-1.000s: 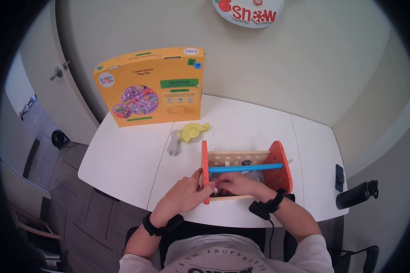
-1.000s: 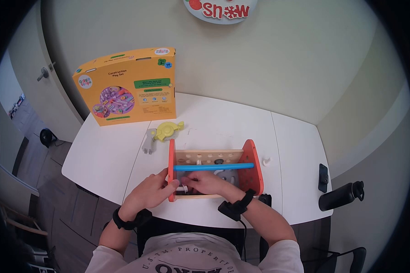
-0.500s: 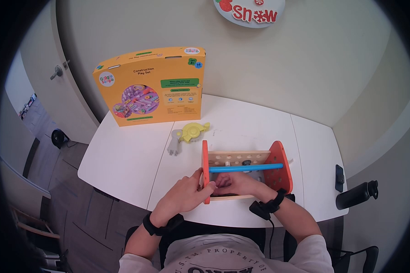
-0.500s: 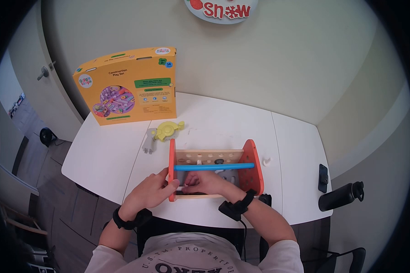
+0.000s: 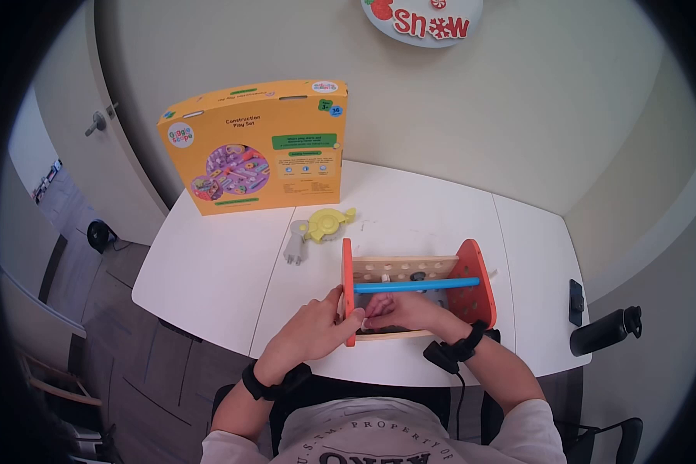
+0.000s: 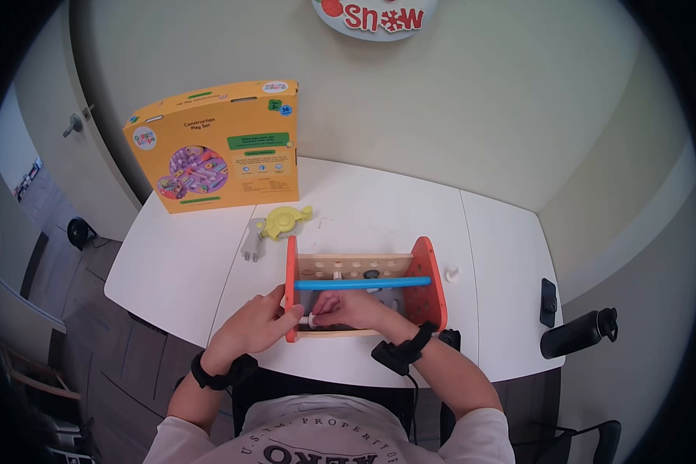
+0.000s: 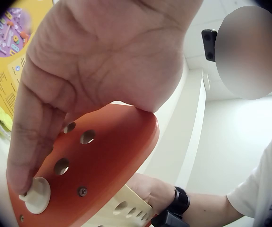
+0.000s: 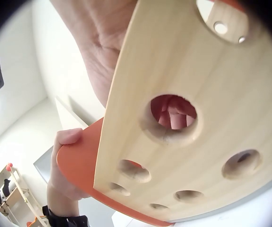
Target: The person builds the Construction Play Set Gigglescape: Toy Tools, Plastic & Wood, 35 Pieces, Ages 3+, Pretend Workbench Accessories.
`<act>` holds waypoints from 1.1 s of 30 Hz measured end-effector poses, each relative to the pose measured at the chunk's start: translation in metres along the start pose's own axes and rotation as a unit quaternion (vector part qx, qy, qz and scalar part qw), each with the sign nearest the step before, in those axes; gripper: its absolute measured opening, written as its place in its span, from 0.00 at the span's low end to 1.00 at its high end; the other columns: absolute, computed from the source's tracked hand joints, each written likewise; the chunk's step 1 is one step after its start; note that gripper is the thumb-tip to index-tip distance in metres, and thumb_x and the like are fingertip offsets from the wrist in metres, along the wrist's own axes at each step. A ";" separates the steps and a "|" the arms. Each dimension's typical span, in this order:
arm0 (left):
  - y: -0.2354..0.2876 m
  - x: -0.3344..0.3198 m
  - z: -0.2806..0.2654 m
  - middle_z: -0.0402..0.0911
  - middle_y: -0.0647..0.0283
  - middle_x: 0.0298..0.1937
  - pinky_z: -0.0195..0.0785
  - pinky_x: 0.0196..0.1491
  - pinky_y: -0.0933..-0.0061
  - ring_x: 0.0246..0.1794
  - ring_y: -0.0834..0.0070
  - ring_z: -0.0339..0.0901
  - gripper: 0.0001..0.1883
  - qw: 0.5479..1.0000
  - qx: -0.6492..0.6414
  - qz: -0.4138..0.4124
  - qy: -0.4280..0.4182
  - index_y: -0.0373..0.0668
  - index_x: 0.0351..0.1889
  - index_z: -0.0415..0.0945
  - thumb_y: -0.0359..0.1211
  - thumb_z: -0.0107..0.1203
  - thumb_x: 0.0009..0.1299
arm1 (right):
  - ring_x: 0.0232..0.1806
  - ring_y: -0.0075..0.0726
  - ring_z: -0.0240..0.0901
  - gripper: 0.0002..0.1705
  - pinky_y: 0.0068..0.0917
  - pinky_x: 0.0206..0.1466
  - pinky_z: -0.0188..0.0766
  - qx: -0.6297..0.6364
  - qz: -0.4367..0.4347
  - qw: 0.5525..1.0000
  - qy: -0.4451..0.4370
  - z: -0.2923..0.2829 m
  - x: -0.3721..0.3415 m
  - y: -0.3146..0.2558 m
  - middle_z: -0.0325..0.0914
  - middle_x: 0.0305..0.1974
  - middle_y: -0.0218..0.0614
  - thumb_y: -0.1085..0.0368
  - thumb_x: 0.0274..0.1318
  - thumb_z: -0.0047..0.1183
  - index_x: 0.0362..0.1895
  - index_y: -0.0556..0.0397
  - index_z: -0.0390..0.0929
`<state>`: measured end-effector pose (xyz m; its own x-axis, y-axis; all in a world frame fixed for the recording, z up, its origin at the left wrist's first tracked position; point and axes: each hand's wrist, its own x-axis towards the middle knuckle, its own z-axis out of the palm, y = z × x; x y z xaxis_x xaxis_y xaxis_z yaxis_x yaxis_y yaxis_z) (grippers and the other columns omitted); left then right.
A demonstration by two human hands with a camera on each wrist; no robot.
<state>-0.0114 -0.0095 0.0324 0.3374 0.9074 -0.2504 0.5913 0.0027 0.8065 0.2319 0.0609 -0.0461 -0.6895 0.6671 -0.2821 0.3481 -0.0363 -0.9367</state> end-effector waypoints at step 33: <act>0.003 -0.001 -0.002 0.88 0.47 0.32 0.79 0.46 0.57 0.37 0.46 0.87 0.40 1.000 0.000 0.002 -0.003 0.27 0.70 0.66 0.56 0.51 0.77 | 0.40 0.32 0.84 0.09 0.30 0.43 0.79 -0.077 -0.083 0.993 0.013 0.010 0.005 0.006 0.84 0.38 0.39 0.72 0.66 0.62 0.48 0.59 0.80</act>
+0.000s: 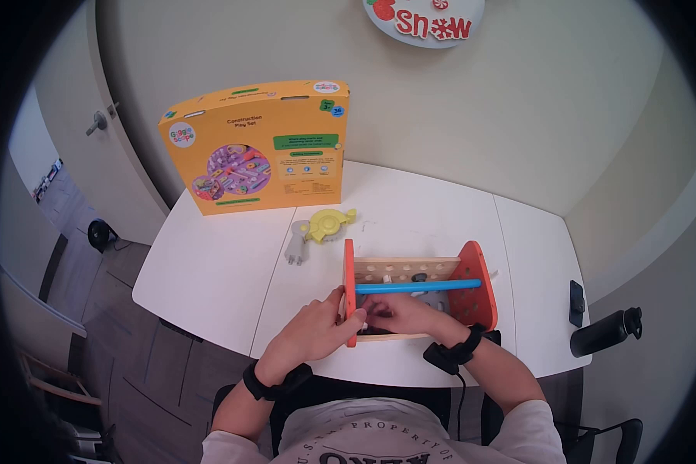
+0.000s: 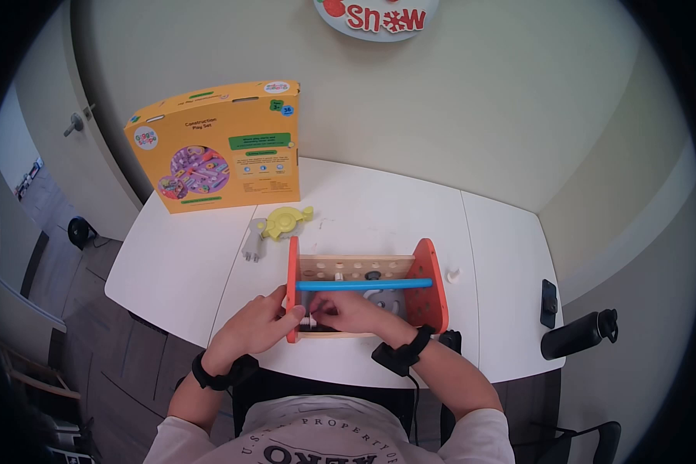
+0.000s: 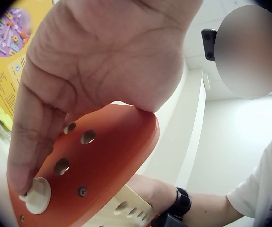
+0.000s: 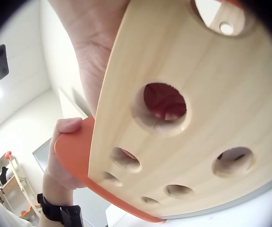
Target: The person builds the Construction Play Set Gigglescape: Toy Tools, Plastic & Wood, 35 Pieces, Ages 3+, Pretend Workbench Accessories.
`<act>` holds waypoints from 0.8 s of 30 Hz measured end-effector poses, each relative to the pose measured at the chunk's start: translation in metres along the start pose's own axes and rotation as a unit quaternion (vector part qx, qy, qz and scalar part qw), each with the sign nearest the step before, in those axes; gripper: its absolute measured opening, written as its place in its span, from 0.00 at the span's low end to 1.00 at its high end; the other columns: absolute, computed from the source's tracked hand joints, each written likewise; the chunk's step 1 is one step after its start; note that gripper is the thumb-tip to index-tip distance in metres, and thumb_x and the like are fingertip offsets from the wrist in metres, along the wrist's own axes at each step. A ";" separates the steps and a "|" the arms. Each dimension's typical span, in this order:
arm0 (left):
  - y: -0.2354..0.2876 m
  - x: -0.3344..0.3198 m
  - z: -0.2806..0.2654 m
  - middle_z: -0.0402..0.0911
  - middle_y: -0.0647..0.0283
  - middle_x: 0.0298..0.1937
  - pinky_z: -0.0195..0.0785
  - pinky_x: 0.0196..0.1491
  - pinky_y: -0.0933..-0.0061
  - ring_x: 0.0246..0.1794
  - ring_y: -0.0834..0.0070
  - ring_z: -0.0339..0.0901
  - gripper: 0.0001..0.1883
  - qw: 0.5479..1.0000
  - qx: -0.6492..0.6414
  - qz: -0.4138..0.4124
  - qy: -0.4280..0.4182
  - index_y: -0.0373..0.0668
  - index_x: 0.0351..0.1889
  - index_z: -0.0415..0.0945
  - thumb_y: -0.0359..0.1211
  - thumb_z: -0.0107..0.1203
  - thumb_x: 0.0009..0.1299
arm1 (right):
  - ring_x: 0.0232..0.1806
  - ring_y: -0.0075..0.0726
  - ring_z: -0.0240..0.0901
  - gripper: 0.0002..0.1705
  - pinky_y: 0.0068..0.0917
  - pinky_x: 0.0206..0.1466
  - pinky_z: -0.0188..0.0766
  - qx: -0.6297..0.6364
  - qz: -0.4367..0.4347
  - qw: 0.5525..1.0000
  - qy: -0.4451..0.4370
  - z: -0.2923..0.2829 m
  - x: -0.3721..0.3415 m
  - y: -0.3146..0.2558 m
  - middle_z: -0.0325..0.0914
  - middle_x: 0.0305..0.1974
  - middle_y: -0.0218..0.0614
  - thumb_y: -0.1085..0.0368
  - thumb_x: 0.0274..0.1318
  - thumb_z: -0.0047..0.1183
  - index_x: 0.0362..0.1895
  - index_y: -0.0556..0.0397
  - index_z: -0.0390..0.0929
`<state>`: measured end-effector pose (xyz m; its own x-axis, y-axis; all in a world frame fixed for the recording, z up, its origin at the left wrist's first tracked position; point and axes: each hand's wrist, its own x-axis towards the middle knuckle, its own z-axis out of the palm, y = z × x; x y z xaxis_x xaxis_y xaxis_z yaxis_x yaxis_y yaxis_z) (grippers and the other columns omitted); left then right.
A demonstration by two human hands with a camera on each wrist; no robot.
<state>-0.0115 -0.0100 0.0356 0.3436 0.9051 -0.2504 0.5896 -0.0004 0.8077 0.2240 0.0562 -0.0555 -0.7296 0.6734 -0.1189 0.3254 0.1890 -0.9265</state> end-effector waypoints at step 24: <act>-0.002 0.001 0.001 0.87 0.47 0.31 0.78 0.47 0.55 0.37 0.44 0.87 0.38 1.000 -0.006 0.004 0.002 0.30 0.69 0.67 0.55 0.52 0.76 | 0.47 0.39 0.84 0.23 0.35 0.49 0.79 -0.048 0.009 0.998 0.024 -0.004 -0.006 -0.011 0.84 0.44 0.42 0.76 0.60 0.55 0.61 0.56 0.77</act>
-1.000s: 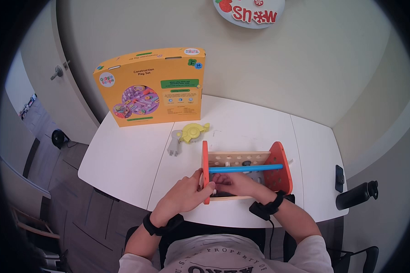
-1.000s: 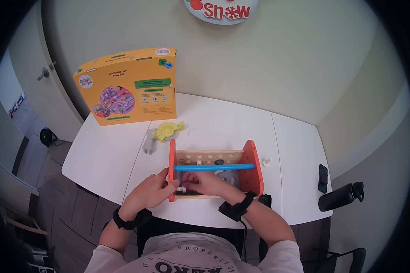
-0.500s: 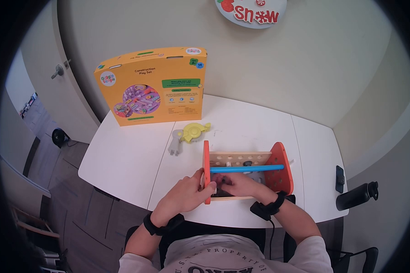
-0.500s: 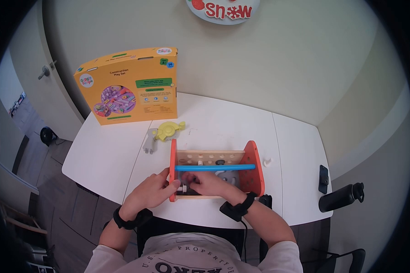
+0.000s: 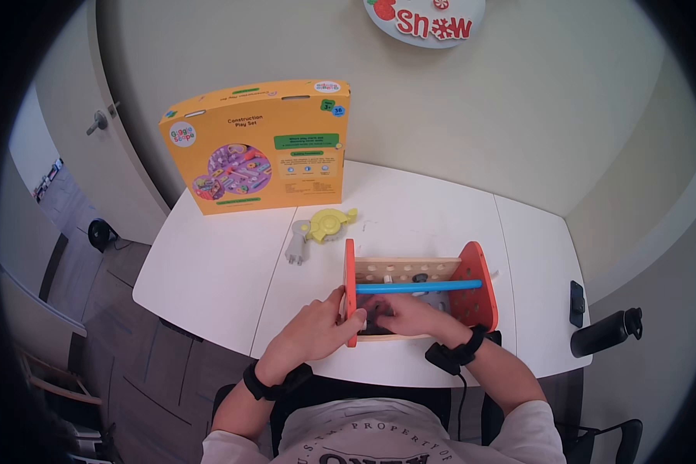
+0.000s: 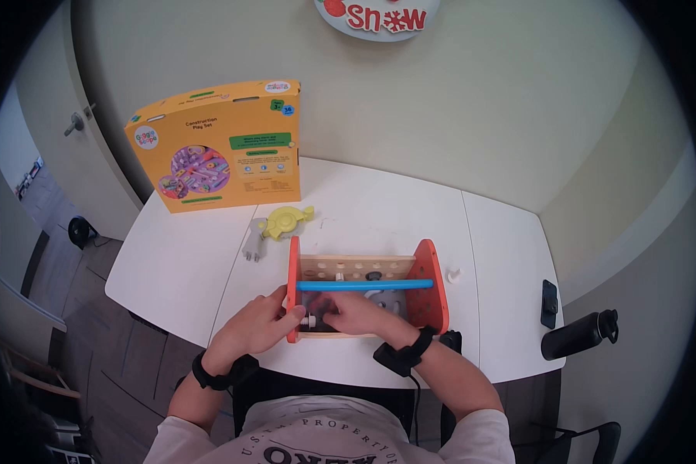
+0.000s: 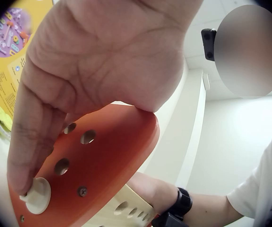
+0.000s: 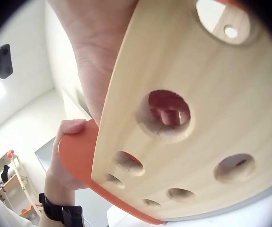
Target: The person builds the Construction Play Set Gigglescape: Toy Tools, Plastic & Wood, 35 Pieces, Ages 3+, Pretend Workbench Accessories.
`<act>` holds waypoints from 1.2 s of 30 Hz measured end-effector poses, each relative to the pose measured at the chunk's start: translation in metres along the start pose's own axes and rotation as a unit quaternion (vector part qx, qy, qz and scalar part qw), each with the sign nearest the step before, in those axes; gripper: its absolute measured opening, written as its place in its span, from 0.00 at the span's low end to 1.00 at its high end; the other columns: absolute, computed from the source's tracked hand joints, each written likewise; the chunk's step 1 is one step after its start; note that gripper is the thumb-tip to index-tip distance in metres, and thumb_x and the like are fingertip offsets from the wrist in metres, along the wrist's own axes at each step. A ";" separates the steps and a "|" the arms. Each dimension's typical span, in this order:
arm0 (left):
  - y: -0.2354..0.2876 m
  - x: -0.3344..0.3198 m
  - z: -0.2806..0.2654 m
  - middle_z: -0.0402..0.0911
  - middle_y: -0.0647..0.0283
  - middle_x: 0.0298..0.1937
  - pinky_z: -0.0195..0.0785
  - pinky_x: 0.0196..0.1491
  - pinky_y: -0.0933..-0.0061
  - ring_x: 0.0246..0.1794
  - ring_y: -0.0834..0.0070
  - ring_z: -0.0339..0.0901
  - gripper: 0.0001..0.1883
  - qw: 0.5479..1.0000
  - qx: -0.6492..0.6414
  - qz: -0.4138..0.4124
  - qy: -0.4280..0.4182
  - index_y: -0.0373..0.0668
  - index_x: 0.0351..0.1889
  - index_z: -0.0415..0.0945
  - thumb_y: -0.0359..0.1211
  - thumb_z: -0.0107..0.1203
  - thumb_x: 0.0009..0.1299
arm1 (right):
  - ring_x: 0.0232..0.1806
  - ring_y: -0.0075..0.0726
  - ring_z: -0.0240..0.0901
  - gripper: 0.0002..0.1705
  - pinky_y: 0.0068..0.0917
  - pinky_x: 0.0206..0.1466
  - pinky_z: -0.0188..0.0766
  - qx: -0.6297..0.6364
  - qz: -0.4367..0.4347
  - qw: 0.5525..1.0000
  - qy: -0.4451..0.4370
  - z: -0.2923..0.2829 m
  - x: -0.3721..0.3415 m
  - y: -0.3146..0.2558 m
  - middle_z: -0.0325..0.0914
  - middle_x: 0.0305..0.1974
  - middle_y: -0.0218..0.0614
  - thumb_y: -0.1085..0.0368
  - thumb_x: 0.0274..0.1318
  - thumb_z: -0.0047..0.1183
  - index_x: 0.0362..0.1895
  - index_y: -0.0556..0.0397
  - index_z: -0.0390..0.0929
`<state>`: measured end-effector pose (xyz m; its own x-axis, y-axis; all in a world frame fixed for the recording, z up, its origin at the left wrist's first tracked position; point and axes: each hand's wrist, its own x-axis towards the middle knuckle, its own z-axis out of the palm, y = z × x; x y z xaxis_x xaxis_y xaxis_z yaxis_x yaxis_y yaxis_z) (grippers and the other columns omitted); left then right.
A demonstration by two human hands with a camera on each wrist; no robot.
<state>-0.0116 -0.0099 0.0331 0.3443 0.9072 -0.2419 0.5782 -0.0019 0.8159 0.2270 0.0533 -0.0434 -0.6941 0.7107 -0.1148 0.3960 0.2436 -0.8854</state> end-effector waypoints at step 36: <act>-0.005 0.000 0.003 0.87 0.47 0.30 0.78 0.46 0.54 0.37 0.44 0.86 0.37 1.000 0.006 0.002 0.004 0.30 0.69 0.67 0.55 0.52 0.77 | 0.44 0.39 0.83 0.35 0.36 0.46 0.80 -0.022 0.036 0.999 -0.020 -0.003 -0.002 -0.013 0.82 0.51 0.42 0.74 0.59 0.58 0.71 0.53 0.66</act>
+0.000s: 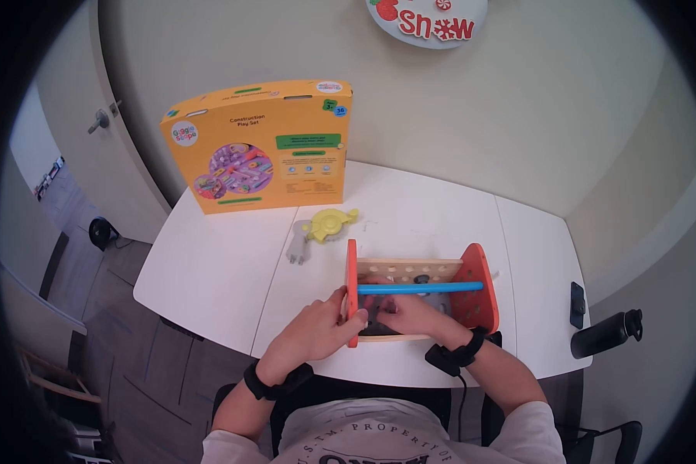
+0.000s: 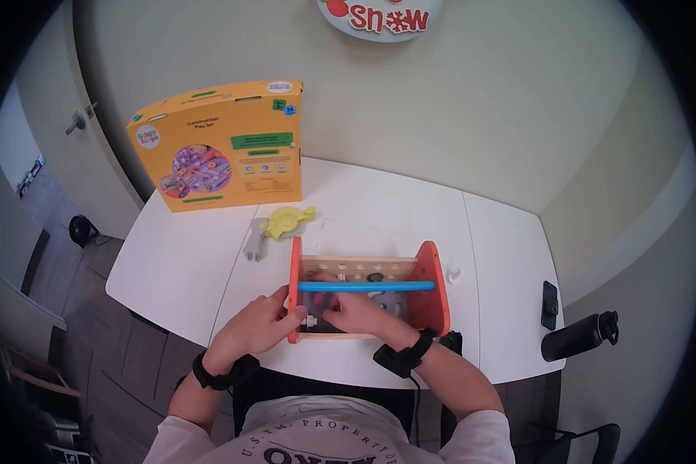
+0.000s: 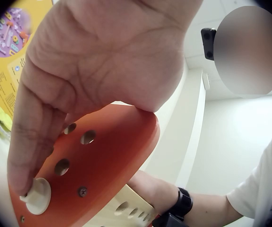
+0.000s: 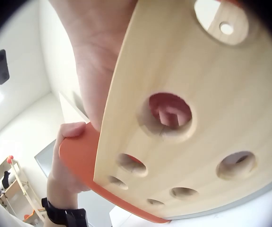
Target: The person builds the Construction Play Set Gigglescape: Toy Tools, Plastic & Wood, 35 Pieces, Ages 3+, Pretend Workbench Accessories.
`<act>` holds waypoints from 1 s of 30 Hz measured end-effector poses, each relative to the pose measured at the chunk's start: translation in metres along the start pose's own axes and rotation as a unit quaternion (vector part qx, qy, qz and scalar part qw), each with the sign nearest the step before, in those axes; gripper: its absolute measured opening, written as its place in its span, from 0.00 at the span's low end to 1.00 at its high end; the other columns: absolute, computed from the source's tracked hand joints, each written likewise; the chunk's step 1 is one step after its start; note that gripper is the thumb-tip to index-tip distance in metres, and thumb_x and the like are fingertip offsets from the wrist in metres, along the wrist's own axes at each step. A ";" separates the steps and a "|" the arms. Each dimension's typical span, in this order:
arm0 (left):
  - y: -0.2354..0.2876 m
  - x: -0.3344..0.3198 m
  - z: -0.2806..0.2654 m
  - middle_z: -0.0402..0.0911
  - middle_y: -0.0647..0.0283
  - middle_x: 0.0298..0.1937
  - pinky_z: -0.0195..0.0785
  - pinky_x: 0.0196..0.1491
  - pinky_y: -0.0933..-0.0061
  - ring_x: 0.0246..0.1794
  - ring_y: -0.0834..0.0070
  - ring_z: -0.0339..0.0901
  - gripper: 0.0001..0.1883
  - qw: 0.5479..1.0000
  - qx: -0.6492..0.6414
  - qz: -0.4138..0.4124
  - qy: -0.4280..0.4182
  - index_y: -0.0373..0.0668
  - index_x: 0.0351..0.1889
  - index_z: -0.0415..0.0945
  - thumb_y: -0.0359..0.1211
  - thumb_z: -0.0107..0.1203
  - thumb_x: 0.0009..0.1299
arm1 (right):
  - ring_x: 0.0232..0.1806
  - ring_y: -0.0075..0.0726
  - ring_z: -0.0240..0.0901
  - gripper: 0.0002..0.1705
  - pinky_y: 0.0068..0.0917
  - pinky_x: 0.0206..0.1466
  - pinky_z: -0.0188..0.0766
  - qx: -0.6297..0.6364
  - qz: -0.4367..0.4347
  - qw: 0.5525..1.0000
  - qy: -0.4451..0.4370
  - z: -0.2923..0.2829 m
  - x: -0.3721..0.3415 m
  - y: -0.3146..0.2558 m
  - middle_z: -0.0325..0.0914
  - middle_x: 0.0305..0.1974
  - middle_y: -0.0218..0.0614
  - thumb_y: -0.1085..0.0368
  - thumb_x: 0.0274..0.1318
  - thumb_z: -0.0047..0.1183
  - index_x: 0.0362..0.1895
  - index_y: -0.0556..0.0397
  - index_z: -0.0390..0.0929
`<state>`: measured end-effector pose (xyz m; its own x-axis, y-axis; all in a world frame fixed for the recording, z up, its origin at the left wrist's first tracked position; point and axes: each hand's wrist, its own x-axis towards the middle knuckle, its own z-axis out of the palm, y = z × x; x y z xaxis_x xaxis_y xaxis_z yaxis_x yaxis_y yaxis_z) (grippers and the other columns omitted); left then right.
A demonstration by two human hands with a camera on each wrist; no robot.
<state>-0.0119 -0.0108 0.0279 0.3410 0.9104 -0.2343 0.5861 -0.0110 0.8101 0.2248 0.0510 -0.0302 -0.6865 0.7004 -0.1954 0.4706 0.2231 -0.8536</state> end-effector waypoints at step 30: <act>0.005 -0.001 -0.002 0.87 0.48 0.31 0.78 0.47 0.55 0.38 0.44 0.87 0.38 1.000 -0.005 0.003 -0.007 0.29 0.69 0.67 0.55 0.51 0.77 | 0.42 0.32 0.78 0.14 0.32 0.46 0.76 0.008 -0.018 1.000 -0.005 0.005 0.002 0.014 0.79 0.43 0.37 0.75 0.58 0.59 0.47 0.54 0.72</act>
<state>-0.0109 -0.0113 0.0333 0.3541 0.9045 -0.2376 0.5767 -0.0112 0.8169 0.2270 0.0523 -0.0454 -0.7080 0.6858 -0.1686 0.4360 0.2367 -0.8683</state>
